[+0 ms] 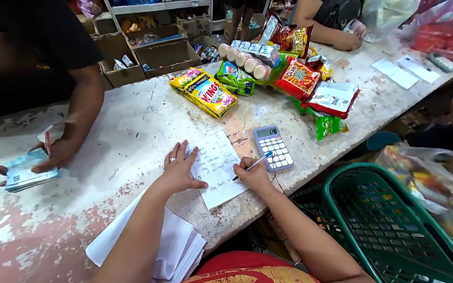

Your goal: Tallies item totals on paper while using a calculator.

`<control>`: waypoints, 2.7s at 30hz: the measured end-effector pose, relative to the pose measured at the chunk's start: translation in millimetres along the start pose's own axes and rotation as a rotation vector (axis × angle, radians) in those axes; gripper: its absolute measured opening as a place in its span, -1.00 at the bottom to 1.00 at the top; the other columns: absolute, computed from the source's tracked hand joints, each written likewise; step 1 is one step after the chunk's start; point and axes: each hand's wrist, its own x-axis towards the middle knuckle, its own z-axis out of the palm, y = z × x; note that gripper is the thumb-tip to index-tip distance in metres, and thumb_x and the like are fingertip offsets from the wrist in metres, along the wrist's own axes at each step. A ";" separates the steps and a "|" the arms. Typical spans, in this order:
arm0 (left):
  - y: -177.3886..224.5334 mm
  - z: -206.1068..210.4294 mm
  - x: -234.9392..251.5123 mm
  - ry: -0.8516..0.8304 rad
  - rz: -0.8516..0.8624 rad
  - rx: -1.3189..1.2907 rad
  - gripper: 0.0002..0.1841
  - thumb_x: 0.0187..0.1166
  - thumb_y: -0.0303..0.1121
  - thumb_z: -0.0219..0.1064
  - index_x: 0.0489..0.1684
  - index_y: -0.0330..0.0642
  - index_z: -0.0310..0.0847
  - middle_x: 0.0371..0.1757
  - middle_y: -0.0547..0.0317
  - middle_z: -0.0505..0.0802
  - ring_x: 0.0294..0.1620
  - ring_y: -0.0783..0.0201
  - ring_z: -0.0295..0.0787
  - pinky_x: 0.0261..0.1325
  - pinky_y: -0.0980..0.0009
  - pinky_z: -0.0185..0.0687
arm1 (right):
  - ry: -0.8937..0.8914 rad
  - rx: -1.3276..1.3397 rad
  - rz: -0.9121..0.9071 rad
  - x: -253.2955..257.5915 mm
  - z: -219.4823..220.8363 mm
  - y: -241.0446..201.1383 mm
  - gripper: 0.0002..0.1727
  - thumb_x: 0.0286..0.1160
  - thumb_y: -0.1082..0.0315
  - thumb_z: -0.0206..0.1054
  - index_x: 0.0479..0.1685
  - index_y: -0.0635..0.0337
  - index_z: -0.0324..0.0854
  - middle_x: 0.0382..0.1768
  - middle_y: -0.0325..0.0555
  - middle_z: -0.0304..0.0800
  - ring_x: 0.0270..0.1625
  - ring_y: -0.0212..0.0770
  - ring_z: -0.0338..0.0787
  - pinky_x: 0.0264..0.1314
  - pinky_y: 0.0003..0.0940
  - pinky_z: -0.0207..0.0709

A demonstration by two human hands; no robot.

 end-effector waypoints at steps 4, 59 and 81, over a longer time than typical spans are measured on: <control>-0.6 -0.2 -0.7 0.017 0.014 -0.009 0.30 0.02 0.28 0.71 0.89 -0.05 0.04 0.93 -0.22 -0.23 0.92 -0.31 -0.49 0.77 -0.40 -0.45 | 0.071 0.091 0.066 4.4 -11.7 3.0 -0.67 0.41 0.48 0.47 -0.67 0.16 0.47 -0.74 -0.34 0.58 -0.65 -0.50 0.59 -0.48 -0.57 0.54; -2.5 3.2 2.5 0.025 0.032 0.012 0.33 -0.02 0.32 0.70 0.90 -0.01 0.02 0.93 -0.21 -0.21 0.91 -0.33 -0.48 0.79 -0.36 -0.51 | 0.326 -0.638 -0.360 -51.6 -84.7 37.0 -0.75 0.41 0.40 0.24 -0.17 0.10 0.88 -0.11 -0.11 0.94 0.23 0.11 0.80 0.37 0.13 0.54; -5.8 2.9 -0.7 0.044 0.040 0.021 0.34 -0.04 0.28 0.73 0.90 -0.05 0.02 0.94 -0.19 -0.23 0.92 -0.30 -0.51 0.80 -0.33 -0.50 | 0.170 -0.688 0.127 7.5 -117.2 14.5 -0.63 0.56 0.45 0.26 0.33 0.25 0.63 0.09 0.25 0.81 0.20 0.27 0.80 0.25 0.29 0.59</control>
